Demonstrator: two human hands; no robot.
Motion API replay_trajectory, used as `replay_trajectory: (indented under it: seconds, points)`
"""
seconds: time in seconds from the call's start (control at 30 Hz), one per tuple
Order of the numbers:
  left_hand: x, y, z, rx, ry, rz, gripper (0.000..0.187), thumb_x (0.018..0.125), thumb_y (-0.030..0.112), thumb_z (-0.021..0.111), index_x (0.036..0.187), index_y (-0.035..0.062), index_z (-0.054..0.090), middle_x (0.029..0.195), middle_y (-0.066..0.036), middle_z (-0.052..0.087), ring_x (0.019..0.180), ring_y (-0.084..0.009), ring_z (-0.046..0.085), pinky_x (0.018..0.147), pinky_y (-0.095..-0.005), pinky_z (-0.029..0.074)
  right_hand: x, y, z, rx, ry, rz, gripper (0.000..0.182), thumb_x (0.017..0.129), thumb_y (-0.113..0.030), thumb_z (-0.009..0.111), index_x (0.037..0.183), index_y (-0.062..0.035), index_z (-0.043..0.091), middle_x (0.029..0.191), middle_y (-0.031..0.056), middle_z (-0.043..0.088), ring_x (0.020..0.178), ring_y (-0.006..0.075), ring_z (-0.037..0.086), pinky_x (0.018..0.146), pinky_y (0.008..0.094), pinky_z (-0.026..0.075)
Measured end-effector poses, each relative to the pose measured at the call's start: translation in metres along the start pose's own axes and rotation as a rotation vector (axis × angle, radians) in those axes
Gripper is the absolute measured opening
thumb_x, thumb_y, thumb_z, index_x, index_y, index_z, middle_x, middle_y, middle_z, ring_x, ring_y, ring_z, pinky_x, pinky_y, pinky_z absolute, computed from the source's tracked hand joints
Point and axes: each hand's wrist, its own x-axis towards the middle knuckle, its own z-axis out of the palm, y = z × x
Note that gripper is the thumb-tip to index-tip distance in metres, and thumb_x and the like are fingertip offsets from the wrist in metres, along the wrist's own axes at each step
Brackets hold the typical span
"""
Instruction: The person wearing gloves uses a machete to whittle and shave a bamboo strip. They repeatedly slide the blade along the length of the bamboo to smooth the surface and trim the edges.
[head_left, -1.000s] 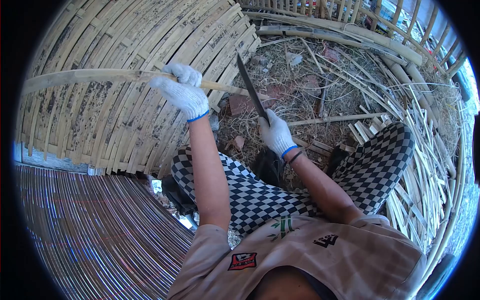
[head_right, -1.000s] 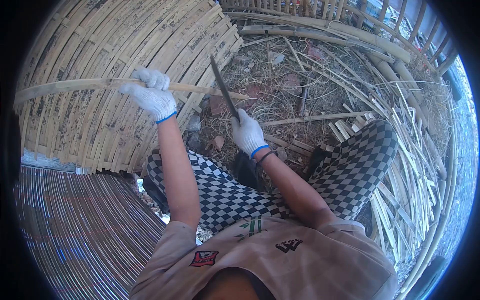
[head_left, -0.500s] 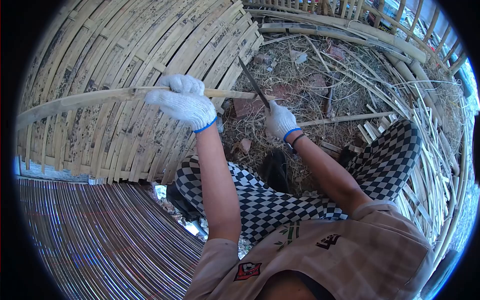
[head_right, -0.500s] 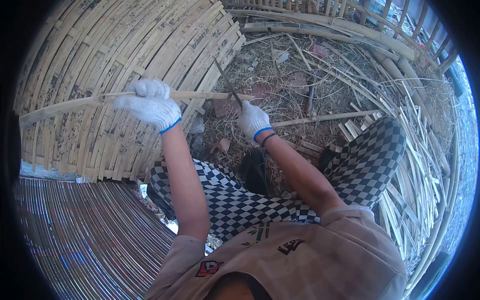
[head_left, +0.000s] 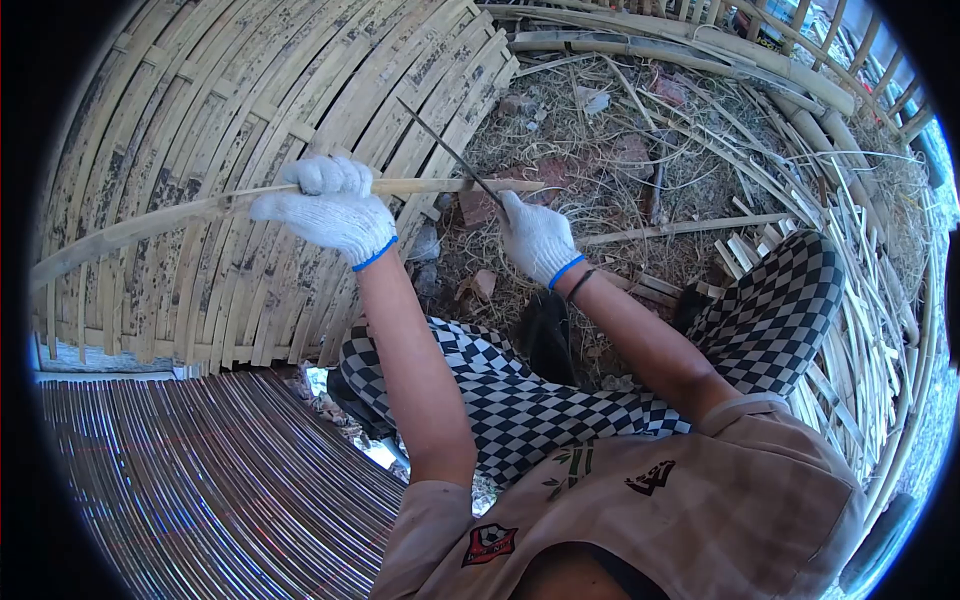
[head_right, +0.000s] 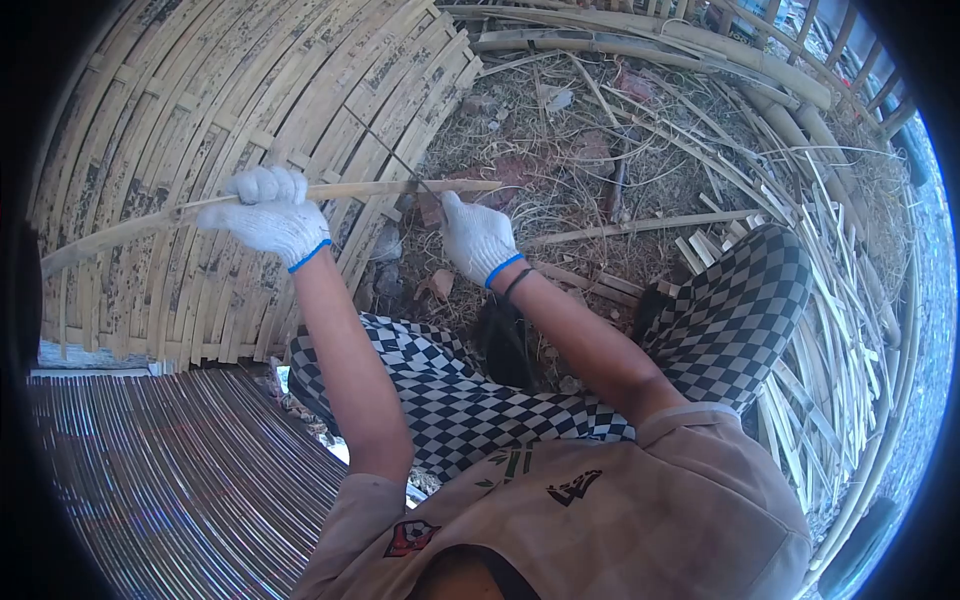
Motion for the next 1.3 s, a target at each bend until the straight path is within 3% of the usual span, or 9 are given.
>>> replay_trajectory:
  seconds: [0.13, 0.3, 0.4, 0.47, 0.6, 0.73, 0.87, 1.1, 1.3]
  points:
    - [-0.011, 0.005, 0.002, 0.047, 0.03, 0.006, 0.079, 0.085, 0.093, 0.026, 0.059, 0.0185, 0.027, 0.051, 0.003, 0.022, 0.042, -0.012, 0.017, 0.037, -0.0282, 0.015, 0.015, 0.043, 0.043, 0.047, 0.0, 0.187, 0.024, 0.1, -0.022, 0.053, 0.116, -0.005, 0.059, 0.086, 0.0242, 0.072, 0.085, 0.0434, 0.072, 0.073, 0.0545, 0.056]
    - [-0.008, 0.001, 0.008, 0.003, -0.025, -0.014, 0.08, 0.084, 0.094, 0.028, 0.059, 0.0181, 0.028, 0.05, 0.003, 0.024, 0.041, -0.0121, 0.018, 0.036, -0.0284, 0.015, 0.002, 0.007, 0.006, 0.012, -0.007, 0.04, 0.022, 0.102, -0.025, 0.053, 0.112, -0.0065, 0.057, 0.087, 0.0254, 0.072, 0.086, 0.0445, 0.071, 0.075, 0.0579, 0.055]
    - [-0.007, 0.002, -0.001, -0.024, -0.034, 0.001, 0.08, 0.082, 0.095, 0.03, 0.059, 0.0184, 0.028, 0.05, 0.003, 0.024, 0.041, -0.0122, 0.02, 0.035, -0.0282, 0.017, -0.004, 0.014, 0.018, 0.039, -0.034, 0.107, 0.02, 0.1, -0.023, 0.055, 0.111, -0.0065, 0.056, 0.087, 0.0259, 0.072, 0.086, 0.0452, 0.071, 0.075, 0.0579, 0.055]
    - [-0.01, 0.006, -0.005, 0.068, 0.078, 0.026, 0.08, 0.082, 0.095, 0.03, 0.059, 0.0183, 0.029, 0.05, 0.002, 0.025, 0.041, -0.0124, 0.021, 0.035, -0.0281, 0.017, 0.01, 0.057, 0.049, 0.078, -0.06, 0.292, 0.024, 0.097, -0.019, 0.055, 0.115, -0.0037, 0.06, 0.092, 0.0242, 0.074, 0.089, 0.0444, 0.072, 0.077, 0.0552, 0.056]
    - [-0.004, 0.005, -0.007, 0.059, 0.12, 0.0, 0.081, 0.081, 0.096, 0.03, 0.059, 0.0177, 0.03, 0.051, 0.002, 0.027, 0.041, -0.0127, 0.022, 0.035, -0.0283, 0.018, 0.0, 0.039, 0.018, -0.021, -0.068, 0.16, 0.02, 0.097, -0.019, 0.056, 0.109, -0.005, 0.06, 0.091, 0.0244, 0.073, 0.089, 0.0445, 0.072, 0.078, 0.0554, 0.056]
    - [-0.007, 0.004, -0.001, 0.086, 0.105, 0.029, 0.081, 0.08, 0.096, 0.031, 0.06, 0.0183, 0.03, 0.051, 0.002, 0.026, 0.042, -0.0128, 0.022, 0.035, -0.0288, 0.018, -0.014, 0.036, 0.036, 0.018, 0.007, 0.105, 0.02, 0.098, -0.023, 0.059, 0.109, -0.0064, 0.062, 0.084, 0.0248, 0.072, 0.083, 0.0456, 0.071, 0.073, 0.0563, 0.055]
    - [0.0, 0.002, -0.003, 0.005, -0.047, 0.006, 0.08, 0.084, 0.095, 0.027, 0.058, 0.0193, 0.028, 0.05, 0.003, 0.024, 0.041, -0.0117, 0.021, 0.036, -0.0282, 0.017, -0.011, 0.112, 0.082, 0.031, -0.058, 0.385, 0.027, 0.098, -0.023, 0.058, 0.117, -0.0053, 0.062, 0.096, 0.0304, 0.071, 0.095, 0.0469, 0.07, 0.083, 0.0581, 0.054]
    - [0.004, -0.005, 0.018, -0.018, -0.118, -0.053, 0.079, 0.086, 0.093, 0.021, 0.058, 0.0201, 0.024, 0.05, 0.003, 0.02, 0.043, -0.0111, 0.014, 0.038, -0.0268, 0.014, -0.029, 0.076, 0.059, 0.073, -0.079, 0.393, 0.031, 0.101, -0.031, 0.053, 0.121, -0.0075, 0.061, 0.1, 0.0283, 0.072, 0.096, 0.049, 0.068, 0.084, 0.0598, 0.052]
    - [0.003, -0.003, 0.035, -0.046, -0.021, -0.054, 0.082, 0.084, 0.096, 0.02, 0.056, 0.0191, 0.026, 0.051, 0.002, 0.021, 0.043, -0.012, 0.015, 0.04, -0.0279, 0.013, -0.032, 0.156, 0.085, -0.052, -0.184, 0.496, 0.033, 0.098, -0.03, 0.054, 0.118, -0.0066, 0.064, 0.104, 0.0269, 0.072, 0.102, 0.0458, 0.069, 0.089, 0.0554, 0.054]
